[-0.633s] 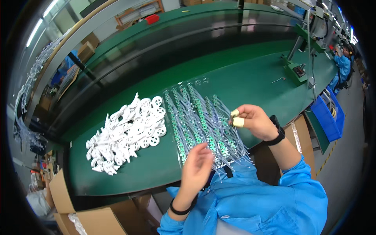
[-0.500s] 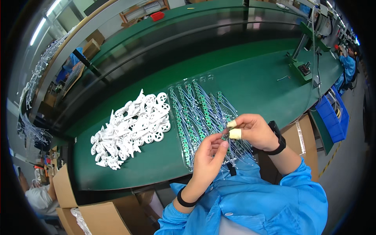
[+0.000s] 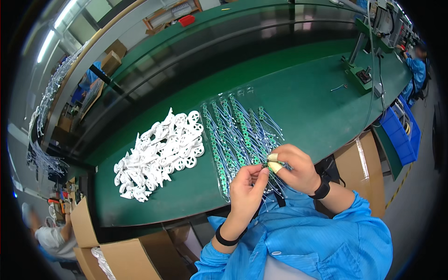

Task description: Assembling plastic parts with wires and organizing them into bundles on an assembly line.

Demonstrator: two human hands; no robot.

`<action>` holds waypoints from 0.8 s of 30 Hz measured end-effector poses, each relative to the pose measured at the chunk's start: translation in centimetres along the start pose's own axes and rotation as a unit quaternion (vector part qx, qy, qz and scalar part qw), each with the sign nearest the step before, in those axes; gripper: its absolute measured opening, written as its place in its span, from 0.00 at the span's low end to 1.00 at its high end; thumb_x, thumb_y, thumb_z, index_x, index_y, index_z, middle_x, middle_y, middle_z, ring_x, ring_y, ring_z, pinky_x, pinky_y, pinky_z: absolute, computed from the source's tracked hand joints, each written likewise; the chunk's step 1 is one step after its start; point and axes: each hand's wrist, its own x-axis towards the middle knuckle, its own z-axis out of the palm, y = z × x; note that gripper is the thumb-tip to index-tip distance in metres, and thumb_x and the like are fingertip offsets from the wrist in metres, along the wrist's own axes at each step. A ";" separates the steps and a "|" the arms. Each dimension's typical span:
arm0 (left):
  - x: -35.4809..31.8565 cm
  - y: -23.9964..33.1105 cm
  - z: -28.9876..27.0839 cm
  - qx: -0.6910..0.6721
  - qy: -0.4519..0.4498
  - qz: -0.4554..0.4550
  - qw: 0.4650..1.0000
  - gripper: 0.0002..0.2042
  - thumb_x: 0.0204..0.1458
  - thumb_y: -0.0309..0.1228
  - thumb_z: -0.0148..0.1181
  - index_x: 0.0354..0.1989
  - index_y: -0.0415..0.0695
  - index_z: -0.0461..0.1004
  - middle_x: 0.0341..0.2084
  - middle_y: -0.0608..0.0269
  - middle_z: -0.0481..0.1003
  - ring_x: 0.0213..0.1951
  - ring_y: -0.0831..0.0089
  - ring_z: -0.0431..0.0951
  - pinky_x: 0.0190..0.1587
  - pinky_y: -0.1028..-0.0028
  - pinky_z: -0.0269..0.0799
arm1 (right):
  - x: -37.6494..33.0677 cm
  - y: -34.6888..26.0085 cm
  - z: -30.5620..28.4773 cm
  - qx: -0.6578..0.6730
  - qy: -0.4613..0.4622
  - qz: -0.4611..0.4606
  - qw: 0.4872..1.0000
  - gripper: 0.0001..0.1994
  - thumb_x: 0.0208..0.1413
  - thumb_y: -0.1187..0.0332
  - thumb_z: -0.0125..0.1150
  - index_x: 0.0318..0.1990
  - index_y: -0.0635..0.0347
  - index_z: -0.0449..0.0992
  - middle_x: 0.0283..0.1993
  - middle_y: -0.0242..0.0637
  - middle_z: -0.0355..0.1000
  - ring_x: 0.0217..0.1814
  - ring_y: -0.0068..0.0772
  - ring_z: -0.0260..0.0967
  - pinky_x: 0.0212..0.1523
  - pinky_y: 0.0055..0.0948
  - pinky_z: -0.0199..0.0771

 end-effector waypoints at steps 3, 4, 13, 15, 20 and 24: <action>0.0 0.7 0.1 -0.046 0.003 -0.025 0.999 0.08 0.54 0.21 0.57 0.41 0.32 0.69 0.30 0.59 0.76 0.32 0.78 0.76 0.37 0.80 0.73 | -0.5 1.3 -0.3 0.232 0.006 0.169 0.958 0.10 0.52 0.78 0.58 0.42 0.63 0.73 0.40 0.37 0.72 0.42 0.31 0.72 0.42 0.28 0.73; 0.0 0.8 0.1 -0.047 0.002 -0.024 0.999 0.08 0.54 0.21 0.57 0.41 0.32 0.69 0.30 0.59 0.76 0.32 0.78 0.76 0.37 0.80 0.73 | -0.5 1.6 -0.4 0.426 0.010 0.299 0.853 0.09 0.54 0.77 0.57 0.43 0.61 0.72 0.41 0.35 0.73 0.42 0.28 0.72 0.43 0.29 0.74; 0.0 0.7 0.4 0.140 0.030 0.010 0.990 0.08 0.55 0.24 0.57 0.40 0.33 0.73 0.28 0.62 0.76 0.26 0.86 0.72 0.27 0.84 0.67 | -0.4 1.4 0.0 0.492 -0.049 0.385 0.779 0.11 0.56 0.76 0.57 0.46 0.63 0.69 0.41 0.36 0.73 0.40 0.23 0.73 0.40 0.23 0.76; 0.1 -0.1 0.4 0.192 0.025 0.038 0.980 0.09 0.54 0.25 0.58 0.41 0.33 0.74 0.28 0.62 0.76 0.25 0.84 0.72 0.25 0.83 0.68 | -0.6 1.7 0.3 0.404 -0.055 0.354 0.842 0.11 0.56 0.76 0.58 0.46 0.63 0.69 0.39 0.36 0.74 0.37 0.22 0.72 0.36 0.21 0.75; 0.0 1.0 -0.8 0.164 -0.037 0.096 0.981 0.16 0.54 0.24 0.57 0.52 0.35 0.69 0.31 0.61 0.75 0.30 0.78 0.74 0.32 0.78 0.71 | 2.6 3.9 -3.5 0.319 -0.042 0.358 0.876 0.10 0.54 0.74 0.60 0.43 0.63 0.71 0.34 0.34 0.75 0.34 0.20 0.71 0.32 0.18 0.72; -0.3 0.4 -4.6 0.082 0.019 0.032 0.996 0.17 0.55 0.23 0.56 0.53 0.35 0.67 0.32 0.62 0.74 0.32 0.81 0.73 0.35 0.81 0.69 | 5.9 12.0 -9.3 0.063 0.018 0.361 0.930 0.10 0.51 0.73 0.62 0.40 0.66 0.72 0.33 0.35 0.75 0.34 0.21 0.72 0.34 0.20 0.71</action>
